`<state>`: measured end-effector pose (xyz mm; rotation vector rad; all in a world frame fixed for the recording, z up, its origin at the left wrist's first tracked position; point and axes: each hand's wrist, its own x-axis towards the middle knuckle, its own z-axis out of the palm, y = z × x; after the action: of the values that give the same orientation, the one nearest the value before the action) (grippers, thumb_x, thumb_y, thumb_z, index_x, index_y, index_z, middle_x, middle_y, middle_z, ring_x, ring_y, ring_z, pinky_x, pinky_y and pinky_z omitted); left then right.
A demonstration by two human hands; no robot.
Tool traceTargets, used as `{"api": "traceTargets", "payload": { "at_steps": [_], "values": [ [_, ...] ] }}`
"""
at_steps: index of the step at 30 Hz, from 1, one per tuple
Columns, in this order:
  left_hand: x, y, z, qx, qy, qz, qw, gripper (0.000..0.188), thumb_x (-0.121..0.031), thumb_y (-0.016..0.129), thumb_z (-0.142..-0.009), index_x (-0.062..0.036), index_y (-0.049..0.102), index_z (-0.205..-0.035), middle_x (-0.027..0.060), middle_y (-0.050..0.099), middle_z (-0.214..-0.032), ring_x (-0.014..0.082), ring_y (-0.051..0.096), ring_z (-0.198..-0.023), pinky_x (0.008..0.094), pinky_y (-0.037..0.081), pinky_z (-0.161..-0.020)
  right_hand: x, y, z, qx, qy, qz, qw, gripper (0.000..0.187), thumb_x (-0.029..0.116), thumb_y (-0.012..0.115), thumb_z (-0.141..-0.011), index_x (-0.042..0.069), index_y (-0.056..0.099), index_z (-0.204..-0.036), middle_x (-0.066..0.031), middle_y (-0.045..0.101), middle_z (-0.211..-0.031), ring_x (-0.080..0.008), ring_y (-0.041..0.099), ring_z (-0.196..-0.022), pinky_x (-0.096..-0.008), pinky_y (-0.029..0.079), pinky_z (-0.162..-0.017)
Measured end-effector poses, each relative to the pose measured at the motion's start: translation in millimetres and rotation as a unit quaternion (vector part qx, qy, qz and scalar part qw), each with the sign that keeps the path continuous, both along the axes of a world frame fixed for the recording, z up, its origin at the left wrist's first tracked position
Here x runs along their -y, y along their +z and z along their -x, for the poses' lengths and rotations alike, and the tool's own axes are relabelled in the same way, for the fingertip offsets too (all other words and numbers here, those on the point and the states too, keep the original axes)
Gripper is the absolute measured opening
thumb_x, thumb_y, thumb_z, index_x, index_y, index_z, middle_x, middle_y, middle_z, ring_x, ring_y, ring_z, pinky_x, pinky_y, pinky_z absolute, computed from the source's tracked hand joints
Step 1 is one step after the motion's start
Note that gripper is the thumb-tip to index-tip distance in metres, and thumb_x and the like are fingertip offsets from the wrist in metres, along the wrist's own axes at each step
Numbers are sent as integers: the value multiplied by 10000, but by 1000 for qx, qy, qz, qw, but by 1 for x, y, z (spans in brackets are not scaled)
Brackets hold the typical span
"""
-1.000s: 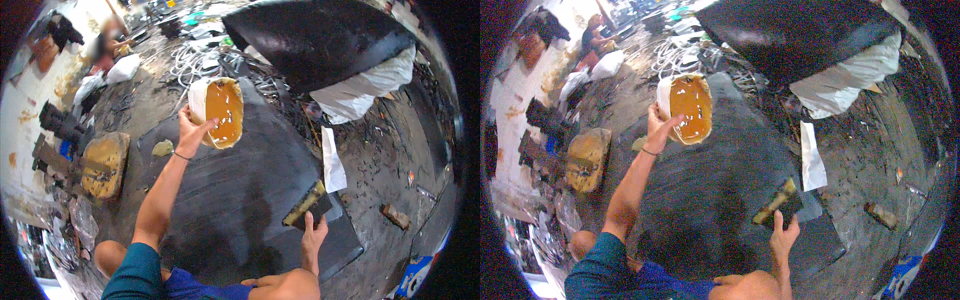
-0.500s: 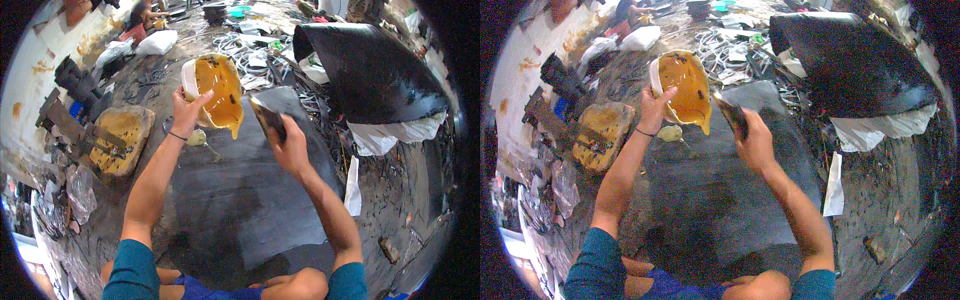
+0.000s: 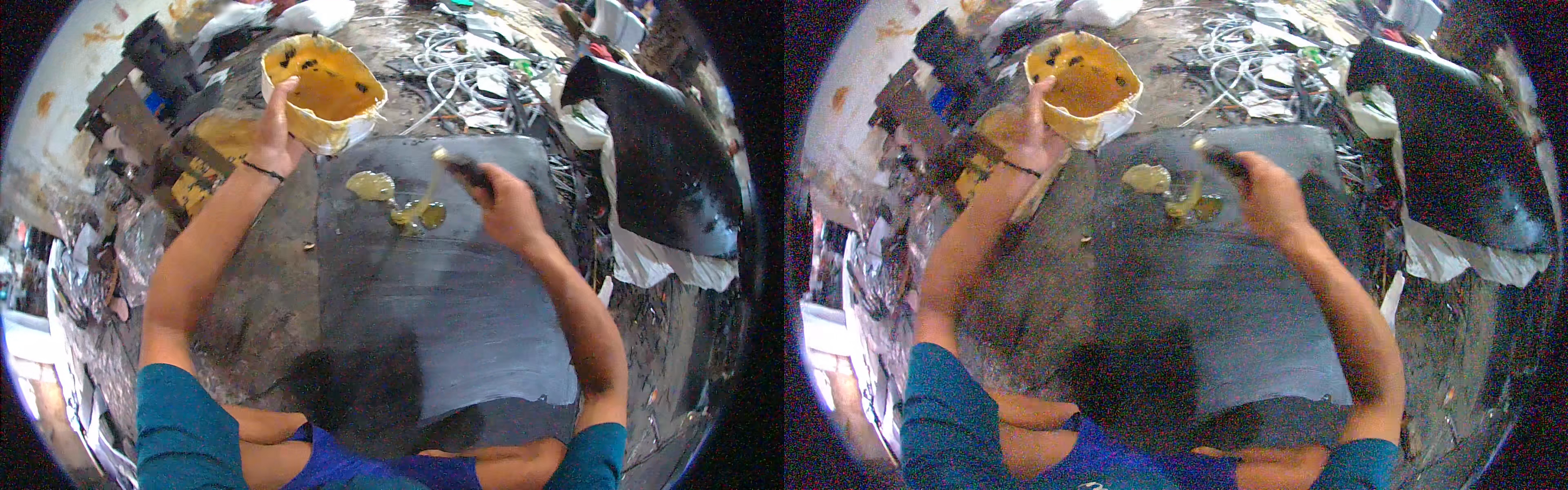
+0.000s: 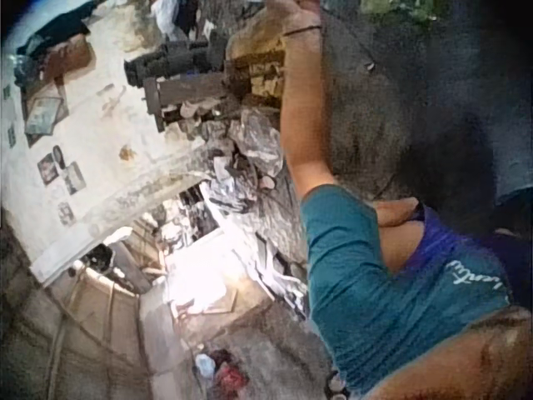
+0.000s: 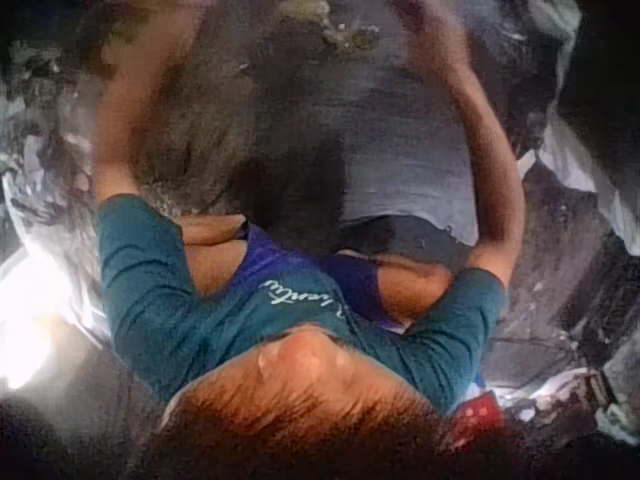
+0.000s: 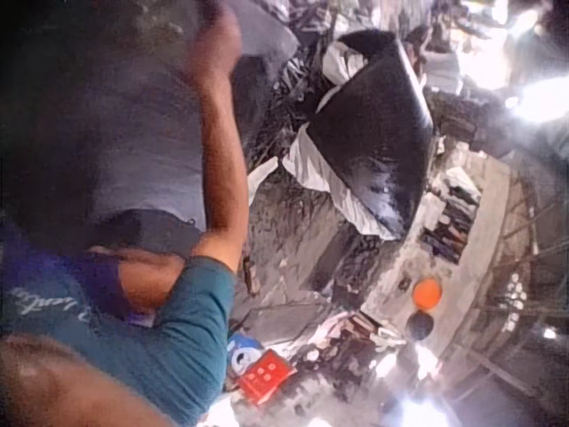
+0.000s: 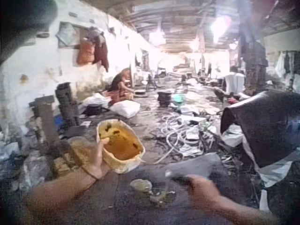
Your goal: The person kneels on the floor and uses a brush to apply a yellow paste from a bucket onto a large black rubber sheet. They spread the paste evenly across the surface, flip the sheet, and continue applying paste to the other side.
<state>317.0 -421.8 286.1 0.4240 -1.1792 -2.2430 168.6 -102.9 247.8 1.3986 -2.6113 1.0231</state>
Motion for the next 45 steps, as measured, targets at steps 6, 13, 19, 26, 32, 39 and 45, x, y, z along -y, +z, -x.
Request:
{"api": "traceTargets", "payload": {
  "at_steps": [6,13,19,26,32,39,45],
  "values": [
    [42,30,-147,65,37,41,996,531,-408,555,-908,-64,490,-1307,94,596,-1257,256,592,-1140,413,497,-949,14,87,-3,-89,-71,69,991,389,248,659,-907,-62,572,-1126,-193,680,-967,-245,662,-849,-356,499,-770],
    [7,-19,-273,148,168,16,975,560,-392,533,-937,-78,412,-1385,88,537,-1325,251,536,-1210,401,435,-1018,15,97,8,-119,-56,70,989,325,224,613,-928,-1,590,-1162,-161,685,-1028,-251,659,-926,-384,496,-840],
    [-35,-124,-381,171,221,-83,957,528,-338,503,-956,-51,402,-1387,105,533,-1325,264,544,-1192,408,442,-1016,61,-33,2,26,77,-70,994,302,53,610,-824,-12,622,-1119,-145,664,-950,-209,634,-910,-348,488,-833],
    [-20,-231,-484,253,265,-132,921,532,-378,518,-959,-33,438,-1356,85,565,-1270,245,568,-1147,389,465,-968,240,-123,9,-142,248,-177,942,410,23,550,-746,155,668,-1115,-68,659,-1069,-282,595,-1057,-426,427,-921],
    [-26,-252,-542,362,322,-83,871,510,-399,534,-972,-4,510,-1293,85,555,-1254,190,545,-1118,348,451,-927,311,-196,23,-161,348,-253,888,448,20,601,-705,206,678,-1105,16,671,-1071,-211,577,-1087,-429,370,-989],
    [-24,-113,-407,504,175,502,681,355,-298,498,-946,1,617,-1095,147,601,-1076,301,546,-1029,432,414,-952,85,-192,58,-207,402,-333,827,433,102,676,-691,254,657,-1095,64,645,-1079,-173,568,-1064,-450,369,-943],
    [14,-132,-47,157,-185,718,652,483,-242,620,-884,-73,535,-1328,125,523,-1370,310,465,-1290,418,363,-1069,-188,-169,35,-64,218,-336,914,357,90,636,-723,239,680,-1045,45,666,-1050,-190,562,-1102,-455,341,-1000]
  ]
}}
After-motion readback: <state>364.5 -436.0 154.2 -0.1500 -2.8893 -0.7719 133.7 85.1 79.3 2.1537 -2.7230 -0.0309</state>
